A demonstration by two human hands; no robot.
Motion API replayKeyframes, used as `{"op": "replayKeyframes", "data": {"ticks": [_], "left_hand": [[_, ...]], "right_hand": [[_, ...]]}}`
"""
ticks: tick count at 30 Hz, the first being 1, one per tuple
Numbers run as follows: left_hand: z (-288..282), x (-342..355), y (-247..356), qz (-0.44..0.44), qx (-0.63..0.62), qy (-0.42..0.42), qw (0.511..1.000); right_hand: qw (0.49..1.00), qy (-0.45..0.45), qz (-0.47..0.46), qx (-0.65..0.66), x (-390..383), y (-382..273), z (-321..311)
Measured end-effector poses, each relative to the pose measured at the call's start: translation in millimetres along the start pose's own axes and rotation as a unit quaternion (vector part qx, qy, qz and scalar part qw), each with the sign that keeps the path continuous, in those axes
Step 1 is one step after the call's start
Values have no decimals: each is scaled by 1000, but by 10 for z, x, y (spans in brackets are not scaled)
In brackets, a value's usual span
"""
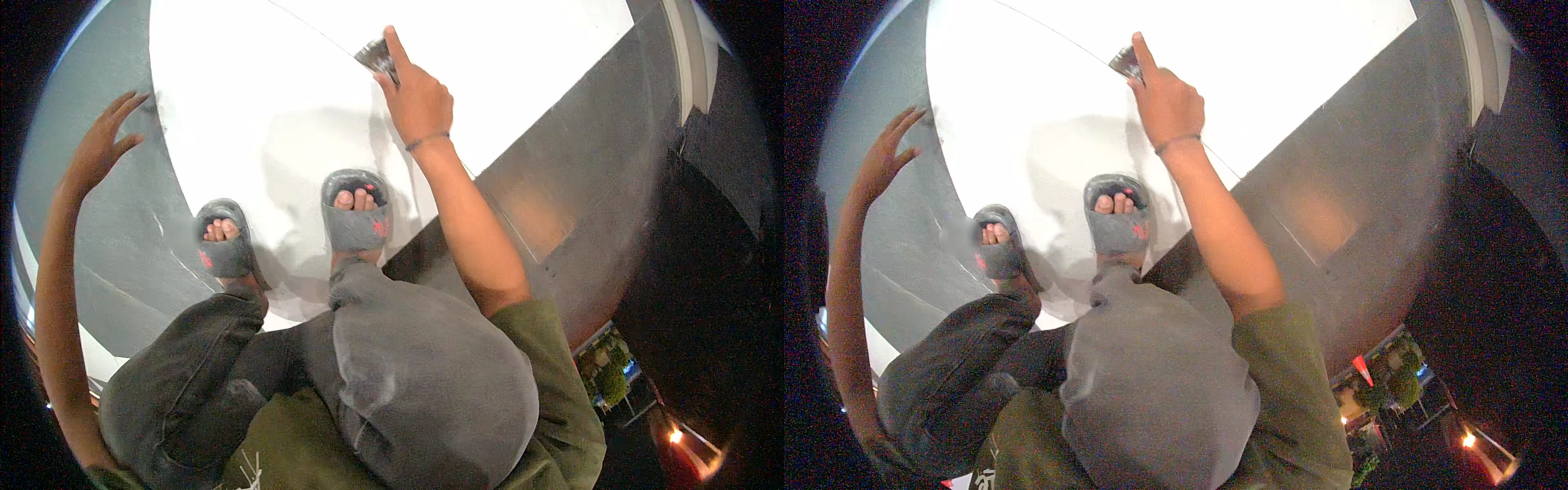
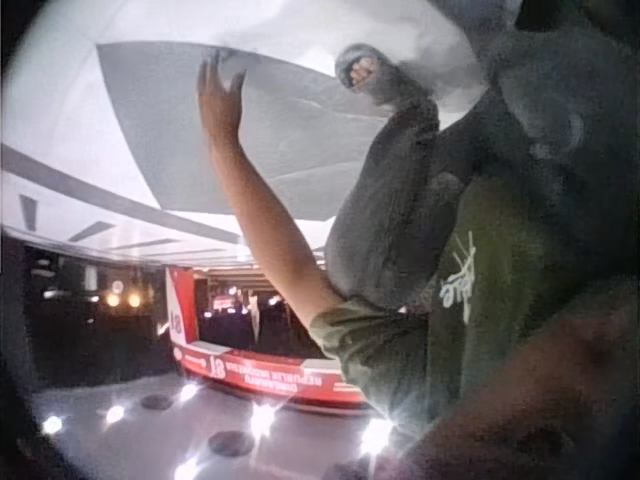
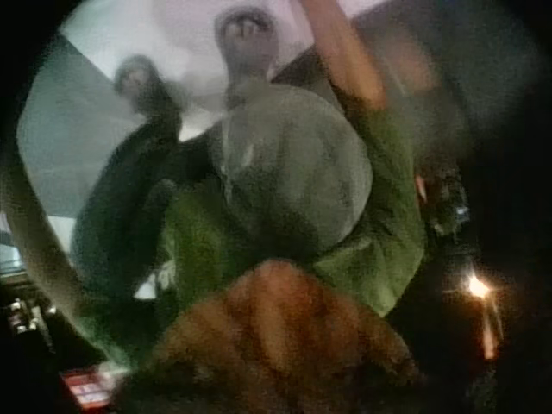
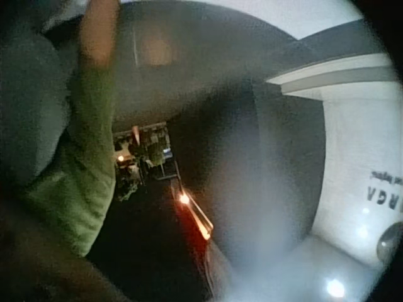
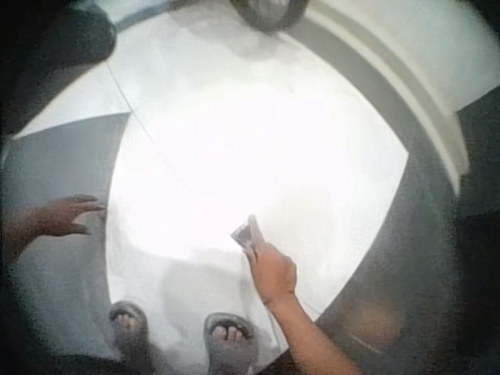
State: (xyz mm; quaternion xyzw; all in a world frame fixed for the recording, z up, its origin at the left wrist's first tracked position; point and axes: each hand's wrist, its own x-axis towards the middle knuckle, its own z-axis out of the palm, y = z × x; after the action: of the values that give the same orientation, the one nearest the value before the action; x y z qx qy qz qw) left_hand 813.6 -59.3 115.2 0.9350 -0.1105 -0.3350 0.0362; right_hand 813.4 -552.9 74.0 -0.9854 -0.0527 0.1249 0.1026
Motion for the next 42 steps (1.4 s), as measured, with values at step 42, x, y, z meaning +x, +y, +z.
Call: {"op": "replayKeyframes", "data": {"ticks": [42], "left_hand": [[672, 2078, -1164, -59, -47, 319, 945]], "right_hand": [[985, -86, 40, 144, 160, -178, 56]]}}
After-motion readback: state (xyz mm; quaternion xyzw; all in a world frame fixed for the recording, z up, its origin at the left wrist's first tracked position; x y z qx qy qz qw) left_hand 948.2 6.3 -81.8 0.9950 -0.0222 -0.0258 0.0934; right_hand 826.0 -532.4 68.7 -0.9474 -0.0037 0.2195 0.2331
